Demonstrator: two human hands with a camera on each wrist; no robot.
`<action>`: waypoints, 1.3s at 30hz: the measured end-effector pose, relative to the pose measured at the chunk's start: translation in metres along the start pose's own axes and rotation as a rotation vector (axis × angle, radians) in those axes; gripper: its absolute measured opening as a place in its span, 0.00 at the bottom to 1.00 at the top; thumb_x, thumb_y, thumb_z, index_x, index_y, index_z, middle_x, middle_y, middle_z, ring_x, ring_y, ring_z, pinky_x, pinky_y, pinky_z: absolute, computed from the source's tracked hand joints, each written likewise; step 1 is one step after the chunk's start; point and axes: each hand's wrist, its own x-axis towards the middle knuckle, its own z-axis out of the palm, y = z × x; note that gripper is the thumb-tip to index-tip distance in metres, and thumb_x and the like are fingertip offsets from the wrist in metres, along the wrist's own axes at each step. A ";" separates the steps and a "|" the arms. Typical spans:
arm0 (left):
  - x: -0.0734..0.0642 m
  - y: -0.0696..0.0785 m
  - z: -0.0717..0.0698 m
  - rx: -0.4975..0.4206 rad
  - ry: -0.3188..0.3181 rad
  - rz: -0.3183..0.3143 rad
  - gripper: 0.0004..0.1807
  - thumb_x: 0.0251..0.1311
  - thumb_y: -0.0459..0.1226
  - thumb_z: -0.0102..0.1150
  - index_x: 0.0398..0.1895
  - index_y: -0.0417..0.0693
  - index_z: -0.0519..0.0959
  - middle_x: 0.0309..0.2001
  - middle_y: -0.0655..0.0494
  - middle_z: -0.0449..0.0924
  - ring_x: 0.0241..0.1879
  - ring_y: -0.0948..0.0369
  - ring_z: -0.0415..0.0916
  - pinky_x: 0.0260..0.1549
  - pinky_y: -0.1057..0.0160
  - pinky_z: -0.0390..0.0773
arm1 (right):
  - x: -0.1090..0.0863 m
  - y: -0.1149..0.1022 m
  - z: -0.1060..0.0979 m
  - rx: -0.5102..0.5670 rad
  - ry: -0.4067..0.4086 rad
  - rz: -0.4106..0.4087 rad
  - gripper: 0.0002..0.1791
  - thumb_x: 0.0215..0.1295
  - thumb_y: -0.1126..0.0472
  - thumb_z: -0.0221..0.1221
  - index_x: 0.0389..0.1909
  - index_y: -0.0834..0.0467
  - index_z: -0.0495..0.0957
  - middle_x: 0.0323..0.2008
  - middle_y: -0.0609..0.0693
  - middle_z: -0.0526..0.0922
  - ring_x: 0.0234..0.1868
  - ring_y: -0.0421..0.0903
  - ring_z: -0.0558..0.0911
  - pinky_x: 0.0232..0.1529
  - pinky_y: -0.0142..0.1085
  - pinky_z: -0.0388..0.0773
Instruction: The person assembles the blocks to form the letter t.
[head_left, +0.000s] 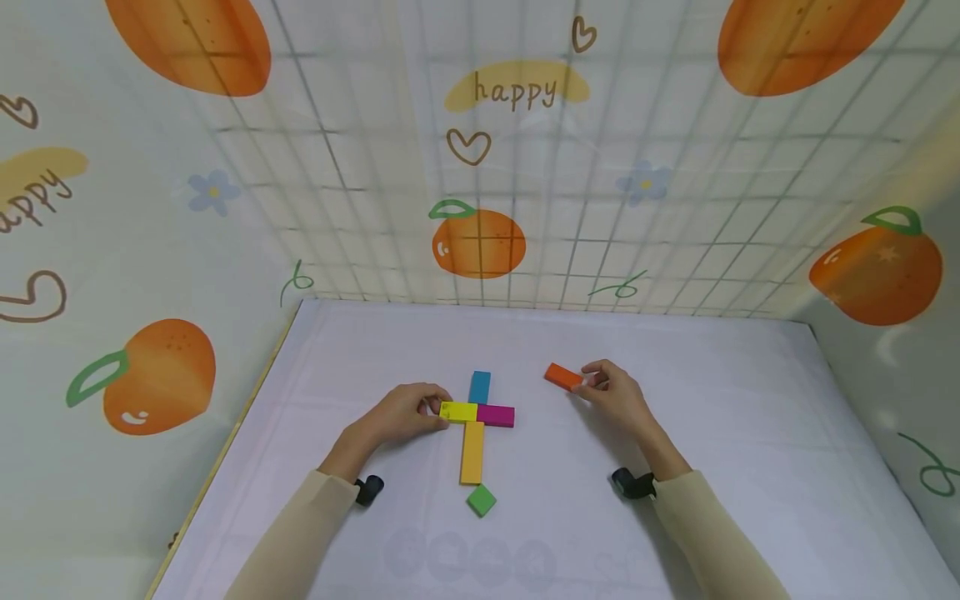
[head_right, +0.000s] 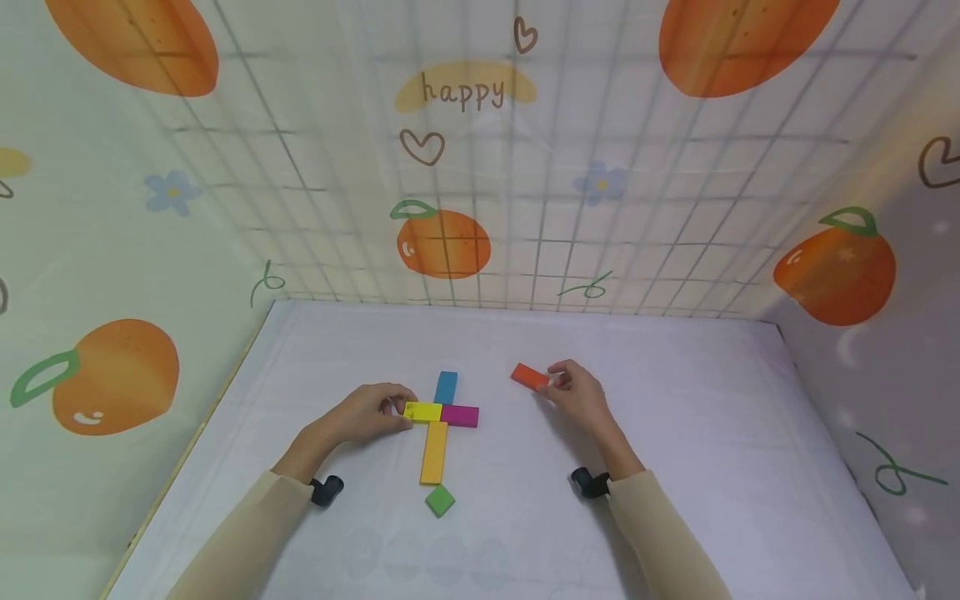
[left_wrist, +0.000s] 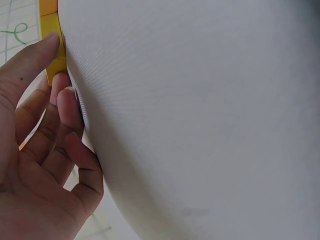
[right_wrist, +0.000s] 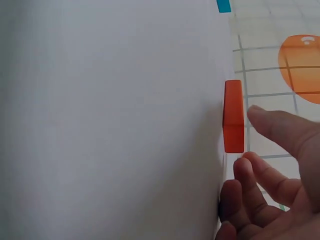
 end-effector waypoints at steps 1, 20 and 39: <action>0.000 0.000 0.000 -0.001 0.001 0.000 0.17 0.57 0.41 0.73 0.50 0.58 0.82 0.34 0.64 0.75 0.33 0.61 0.72 0.35 0.61 0.75 | 0.001 0.000 0.000 0.004 -0.003 0.005 0.23 0.63 0.59 0.68 0.56 0.63 0.76 0.38 0.54 0.78 0.40 0.52 0.79 0.37 0.40 0.75; 0.002 -0.005 0.002 -0.008 0.006 0.041 0.17 0.57 0.42 0.73 0.49 0.58 0.82 0.34 0.65 0.76 0.32 0.61 0.72 0.33 0.62 0.75 | 0.006 0.001 0.007 -0.113 -0.003 0.031 0.22 0.60 0.56 0.70 0.53 0.60 0.78 0.36 0.51 0.81 0.35 0.48 0.78 0.38 0.41 0.70; 0.001 -0.004 0.001 -0.017 0.012 0.016 0.17 0.57 0.42 0.74 0.49 0.59 0.83 0.34 0.64 0.76 0.33 0.60 0.72 0.34 0.61 0.75 | 0.005 -0.002 0.007 -0.107 0.012 0.041 0.21 0.60 0.56 0.70 0.51 0.61 0.80 0.36 0.47 0.83 0.43 0.51 0.79 0.48 0.58 0.54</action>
